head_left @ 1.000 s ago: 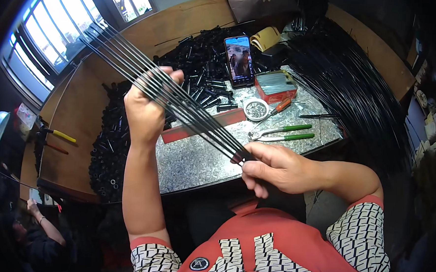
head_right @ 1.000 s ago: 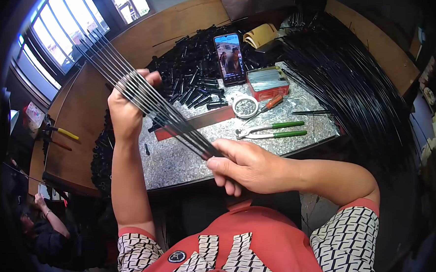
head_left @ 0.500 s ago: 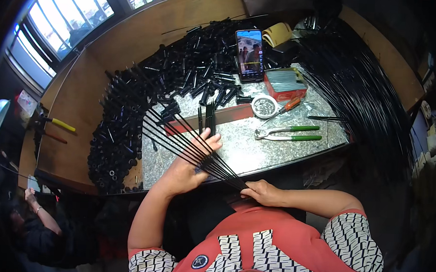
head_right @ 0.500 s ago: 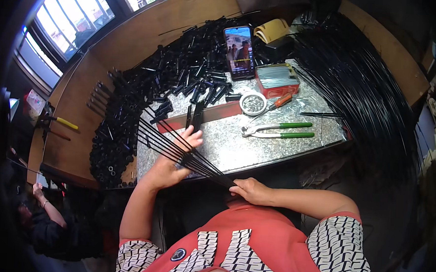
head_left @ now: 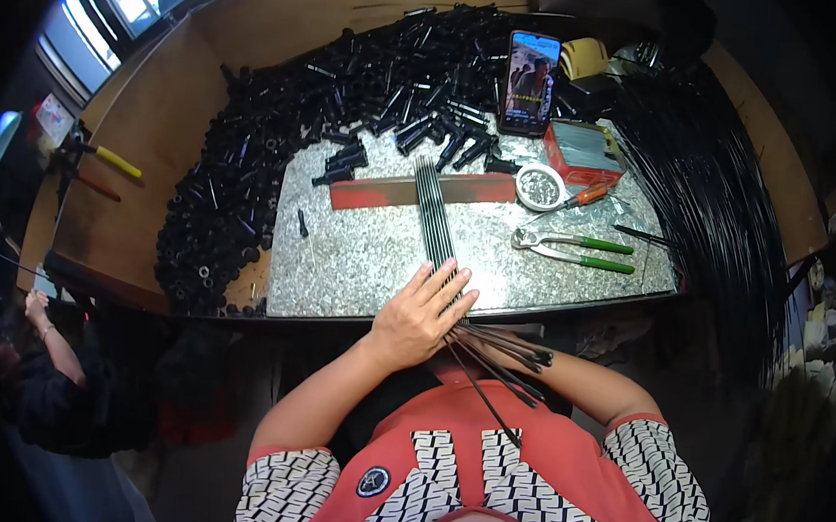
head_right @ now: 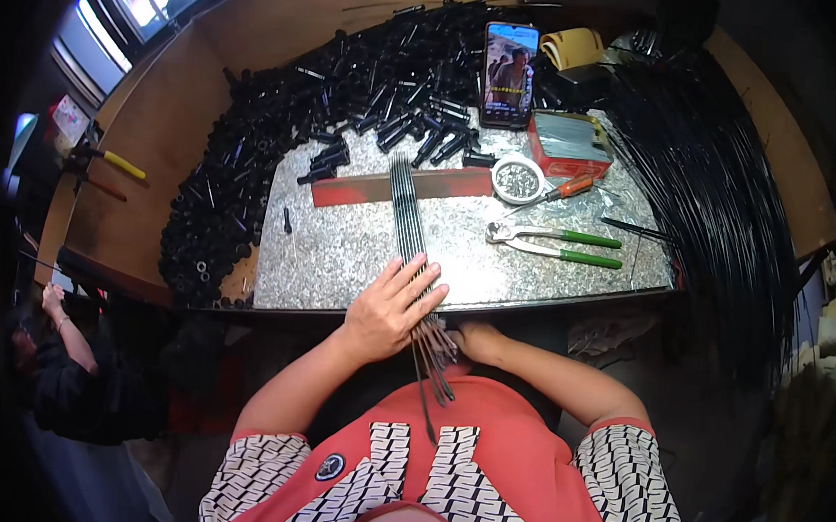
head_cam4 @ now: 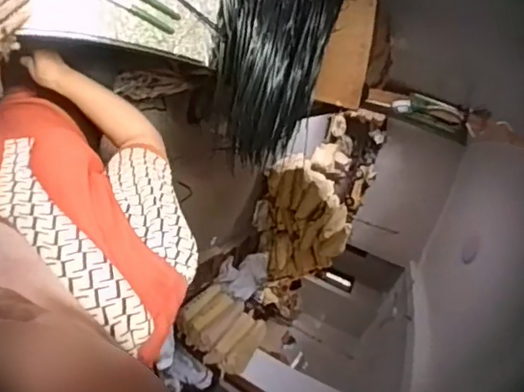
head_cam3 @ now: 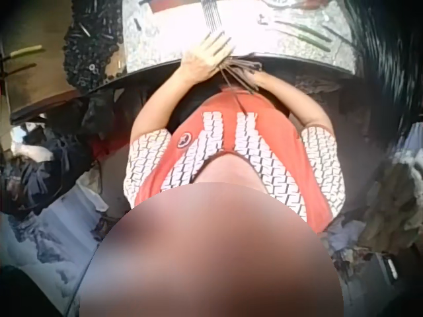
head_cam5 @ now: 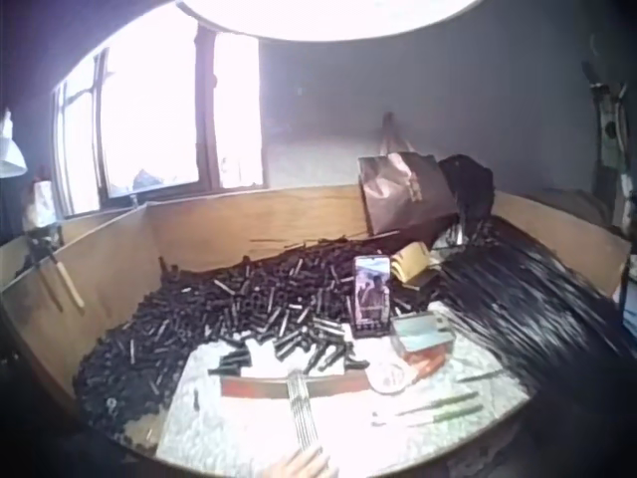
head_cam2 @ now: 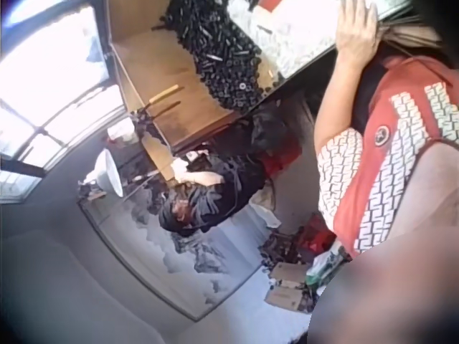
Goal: Assembling thin metal rods into a central hub using pliers at a production workbench.
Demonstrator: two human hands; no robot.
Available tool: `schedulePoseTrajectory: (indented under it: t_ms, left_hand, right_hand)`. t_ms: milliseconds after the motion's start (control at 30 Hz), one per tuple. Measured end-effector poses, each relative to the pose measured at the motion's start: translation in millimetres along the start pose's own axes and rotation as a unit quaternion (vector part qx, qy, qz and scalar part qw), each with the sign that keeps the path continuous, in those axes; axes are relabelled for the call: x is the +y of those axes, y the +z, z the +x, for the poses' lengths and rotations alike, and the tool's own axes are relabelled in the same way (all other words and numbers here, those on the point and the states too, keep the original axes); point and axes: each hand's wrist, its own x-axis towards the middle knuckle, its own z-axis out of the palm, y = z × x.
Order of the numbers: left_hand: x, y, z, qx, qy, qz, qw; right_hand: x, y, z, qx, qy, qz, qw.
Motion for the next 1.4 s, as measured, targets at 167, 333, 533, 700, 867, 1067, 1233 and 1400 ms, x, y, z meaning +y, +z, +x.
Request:
schedulePoseTrajectory:
  t_ms: [167,333,533,700,867,1067,1233,1400]
  left_hand:
    - [-4.6,-1.9,-0.1,0.028,-0.047,-0.055,0.997]
    - [-5.1,-11.4,5.7,-0.022,-0.146,-0.036,0.988]
    - [-7.1,-4.2,0.0,-0.042,-0.146,0.013,0.988]
    - [-8.0,-5.7,4.6,-0.026,-0.141,-0.04,0.989]
    - [-6.1,-11.9,7.6,-0.072,-0.132,-0.022,0.988]
    - [-3.5,-7.5,3.3,-0.049,-0.115,-0.006,0.992]
    - [-0.4,-9.9,8.7,-0.073,-0.144,0.019,0.987]
    - [0.4,-11.8,11.7,-0.064,-0.151,-0.011,0.986]
  right_hand:
    - [-38.4,-66.9,-37.1,-0.056,-0.041,-0.019,0.997]
    - [-128.6,-171.8,-53.2,-0.181,-0.001,0.04,0.983]
    - [-154.6,-256.6,-44.9,-0.073,0.041,0.197,0.977]
    - [-130.9,-302.3,-23.5,0.14,0.007,-0.008,0.99]
    - [-96.1,-349.8,2.8,0.288,0.036,-0.223,0.931]
    - [-48.5,-364.7,25.5,0.203,0.085,-0.368,0.903]
    - [-34.8,-365.1,30.9,0.169,0.12,-0.401,0.892]
    - [-32.4,-364.3,26.4,0.2,0.113,-0.397,0.889]
